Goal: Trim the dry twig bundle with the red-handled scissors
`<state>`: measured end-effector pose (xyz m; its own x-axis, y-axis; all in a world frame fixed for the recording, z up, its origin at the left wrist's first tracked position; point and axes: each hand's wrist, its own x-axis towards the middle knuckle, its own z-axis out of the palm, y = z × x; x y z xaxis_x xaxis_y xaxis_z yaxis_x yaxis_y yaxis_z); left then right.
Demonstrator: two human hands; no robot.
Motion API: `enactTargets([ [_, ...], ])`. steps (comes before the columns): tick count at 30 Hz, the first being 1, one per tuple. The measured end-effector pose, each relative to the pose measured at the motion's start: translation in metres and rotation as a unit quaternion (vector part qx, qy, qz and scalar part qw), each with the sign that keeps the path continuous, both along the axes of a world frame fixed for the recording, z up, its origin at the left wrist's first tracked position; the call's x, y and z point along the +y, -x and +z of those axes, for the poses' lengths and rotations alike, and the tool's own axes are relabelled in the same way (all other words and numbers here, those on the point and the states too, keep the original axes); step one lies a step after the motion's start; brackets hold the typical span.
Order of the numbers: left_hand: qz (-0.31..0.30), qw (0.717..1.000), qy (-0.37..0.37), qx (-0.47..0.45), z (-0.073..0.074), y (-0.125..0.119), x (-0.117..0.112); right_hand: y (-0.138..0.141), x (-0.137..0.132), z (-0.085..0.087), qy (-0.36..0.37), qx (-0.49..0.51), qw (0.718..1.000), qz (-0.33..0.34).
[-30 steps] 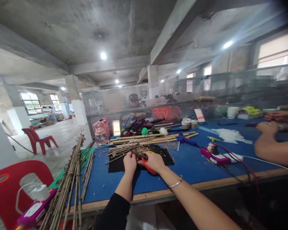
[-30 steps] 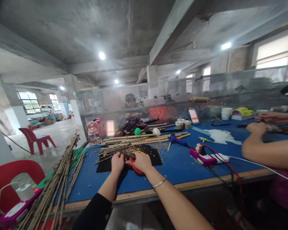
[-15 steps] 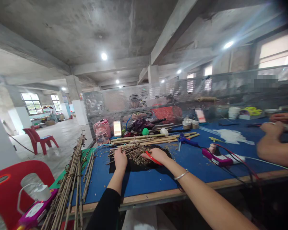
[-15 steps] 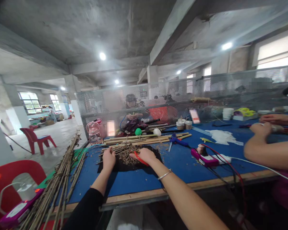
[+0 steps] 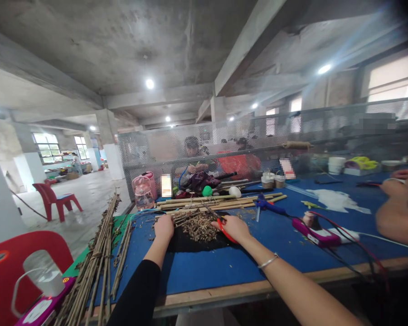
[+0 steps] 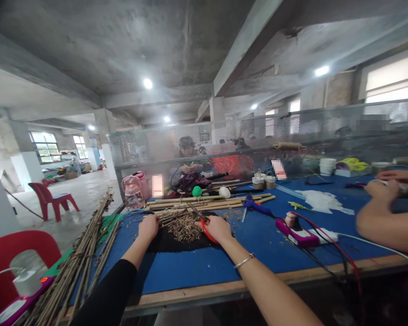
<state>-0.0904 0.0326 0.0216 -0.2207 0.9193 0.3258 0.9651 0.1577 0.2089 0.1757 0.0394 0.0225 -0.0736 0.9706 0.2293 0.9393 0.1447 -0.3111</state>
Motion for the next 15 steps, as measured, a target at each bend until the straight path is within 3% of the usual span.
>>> enactTargets([
  [3, 0.003, 0.999, -0.005, 0.036, -0.002, 0.001, 0.014, -0.002, 0.0, -0.006, -0.016, 0.018, 1.0, -0.005],
  [7, 0.001, 0.999, 0.042, 0.03, -0.003, 0.005, 0.027, -0.003, 0.001, -0.008, -0.026, 0.036, 0.999, -0.009],
  [15, -0.044, 0.994, 0.085, 0.055, 0.015, 0.014, 0.041, -0.006, 0.003, -0.009, -0.031, 0.068, 0.997, -0.008],
])
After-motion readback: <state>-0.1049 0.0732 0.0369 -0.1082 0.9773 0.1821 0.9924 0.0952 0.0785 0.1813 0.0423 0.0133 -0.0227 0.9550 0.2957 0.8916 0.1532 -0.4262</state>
